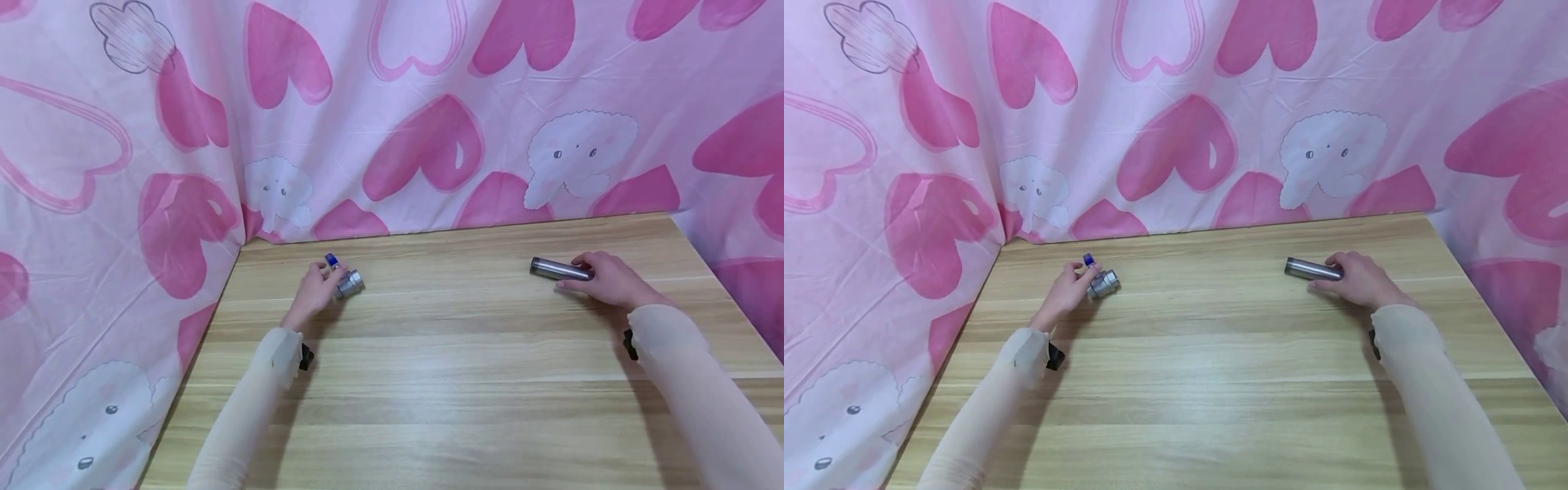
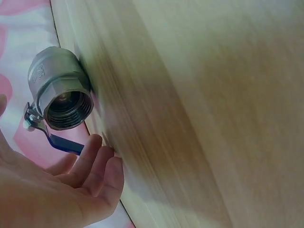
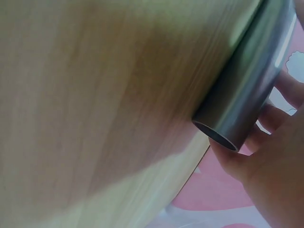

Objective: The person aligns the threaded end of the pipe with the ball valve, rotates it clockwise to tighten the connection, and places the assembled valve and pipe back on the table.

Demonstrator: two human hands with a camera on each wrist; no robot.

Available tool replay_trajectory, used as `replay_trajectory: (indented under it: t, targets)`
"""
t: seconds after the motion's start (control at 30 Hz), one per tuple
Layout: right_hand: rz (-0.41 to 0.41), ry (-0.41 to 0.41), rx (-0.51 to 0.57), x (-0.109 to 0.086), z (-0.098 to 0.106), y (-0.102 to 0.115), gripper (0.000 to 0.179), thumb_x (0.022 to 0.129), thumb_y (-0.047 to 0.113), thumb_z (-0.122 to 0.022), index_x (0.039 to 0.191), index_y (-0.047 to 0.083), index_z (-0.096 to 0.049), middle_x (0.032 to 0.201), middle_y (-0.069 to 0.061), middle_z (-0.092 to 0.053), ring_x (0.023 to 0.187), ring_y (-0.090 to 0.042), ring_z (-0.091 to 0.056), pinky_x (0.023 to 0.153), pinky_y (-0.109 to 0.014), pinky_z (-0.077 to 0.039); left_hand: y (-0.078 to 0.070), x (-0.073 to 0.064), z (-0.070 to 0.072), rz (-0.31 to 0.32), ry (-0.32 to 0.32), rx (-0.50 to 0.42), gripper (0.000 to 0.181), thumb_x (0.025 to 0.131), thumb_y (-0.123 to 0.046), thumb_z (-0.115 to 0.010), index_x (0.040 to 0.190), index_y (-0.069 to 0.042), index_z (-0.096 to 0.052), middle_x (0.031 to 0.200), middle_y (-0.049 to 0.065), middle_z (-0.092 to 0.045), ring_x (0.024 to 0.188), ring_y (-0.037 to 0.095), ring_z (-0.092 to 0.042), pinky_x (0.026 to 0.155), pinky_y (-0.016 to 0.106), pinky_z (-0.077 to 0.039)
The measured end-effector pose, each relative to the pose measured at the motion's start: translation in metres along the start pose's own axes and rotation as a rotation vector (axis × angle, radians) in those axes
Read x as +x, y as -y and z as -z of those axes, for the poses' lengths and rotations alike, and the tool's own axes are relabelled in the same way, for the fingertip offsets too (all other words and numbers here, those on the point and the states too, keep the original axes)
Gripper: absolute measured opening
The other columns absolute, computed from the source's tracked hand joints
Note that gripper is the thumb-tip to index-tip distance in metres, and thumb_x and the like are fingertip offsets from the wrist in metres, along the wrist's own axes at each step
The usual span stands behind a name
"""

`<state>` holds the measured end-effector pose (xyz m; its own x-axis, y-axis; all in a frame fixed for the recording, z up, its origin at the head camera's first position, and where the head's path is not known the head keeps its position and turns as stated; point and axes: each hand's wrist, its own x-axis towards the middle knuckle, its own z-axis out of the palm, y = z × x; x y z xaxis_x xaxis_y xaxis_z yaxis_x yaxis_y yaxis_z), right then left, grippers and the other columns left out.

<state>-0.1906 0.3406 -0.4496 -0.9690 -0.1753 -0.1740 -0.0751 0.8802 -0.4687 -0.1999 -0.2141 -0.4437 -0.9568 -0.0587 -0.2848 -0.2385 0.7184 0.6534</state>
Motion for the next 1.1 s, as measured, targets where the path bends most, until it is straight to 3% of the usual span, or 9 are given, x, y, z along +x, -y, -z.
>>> replay_trajectory:
  t: [0.17,0.27,0.47,0.73,1.1]
  targets:
    - [0.012,0.008,0.006,-0.001,-0.001,-0.002,0.072,0.079,0.051,-0.075,0.122,-0.004,-0.056,0.108,-0.022,-0.056,0.094,-0.033,-0.051,0.081,-0.047,-0.043,0.001,0.001,-0.004,-0.022,-0.009,0.0,0.092,0.087,-0.077,-0.036,0.137,0.001,-0.042,0.132,0.021,-0.052,0.118,0.033,-0.051,0.101,0.047,-0.046]
    - [0.006,0.031,0.017,-0.001,0.0,-0.003,0.068,0.081,0.044,-0.074,0.125,-0.004,-0.054,0.112,-0.025,-0.055,0.097,-0.035,-0.049,0.084,-0.052,-0.043,0.002,0.002,-0.007,-0.043,-0.017,0.006,0.088,0.087,-0.075,-0.037,0.13,0.0,-0.048,0.123,0.018,-0.056,0.109,0.031,-0.052,0.094,0.044,-0.048]
    - [0.047,0.037,-0.006,-0.001,0.002,-0.008,0.052,0.084,0.019,-0.072,0.124,-0.007,-0.053,0.113,-0.028,-0.055,0.098,-0.037,-0.05,0.086,-0.057,-0.042,0.001,0.002,-0.009,-0.084,-0.024,0.034,0.076,0.092,-0.066,-0.041,0.126,0.002,-0.052,0.118,0.02,-0.06,0.104,0.032,-0.055,0.089,0.043,-0.05]
    - [0.034,0.07,-0.01,-0.006,0.005,-0.009,0.054,0.078,0.007,-0.069,0.127,-0.006,-0.051,0.116,-0.029,-0.051,0.102,-0.04,-0.047,0.089,-0.061,-0.039,0.001,0.002,-0.015,-0.093,-0.021,0.01,0.067,0.091,-0.064,-0.046,0.113,-0.001,-0.056,0.105,0.016,-0.061,0.09,0.025,-0.054,0.077,0.035,-0.05]
    - [0.034,0.067,-0.025,-0.011,0.009,-0.015,0.05,0.077,0.006,-0.07,0.122,-0.008,-0.053,0.11,-0.027,-0.055,0.096,-0.037,-0.049,0.085,-0.057,-0.042,0.006,0.006,-0.018,-0.099,-0.015,0.011,0.076,0.084,-0.065,-0.057,0.124,-0.001,-0.052,0.117,0.018,-0.059,0.104,0.03,-0.053,0.092,0.045,-0.049]
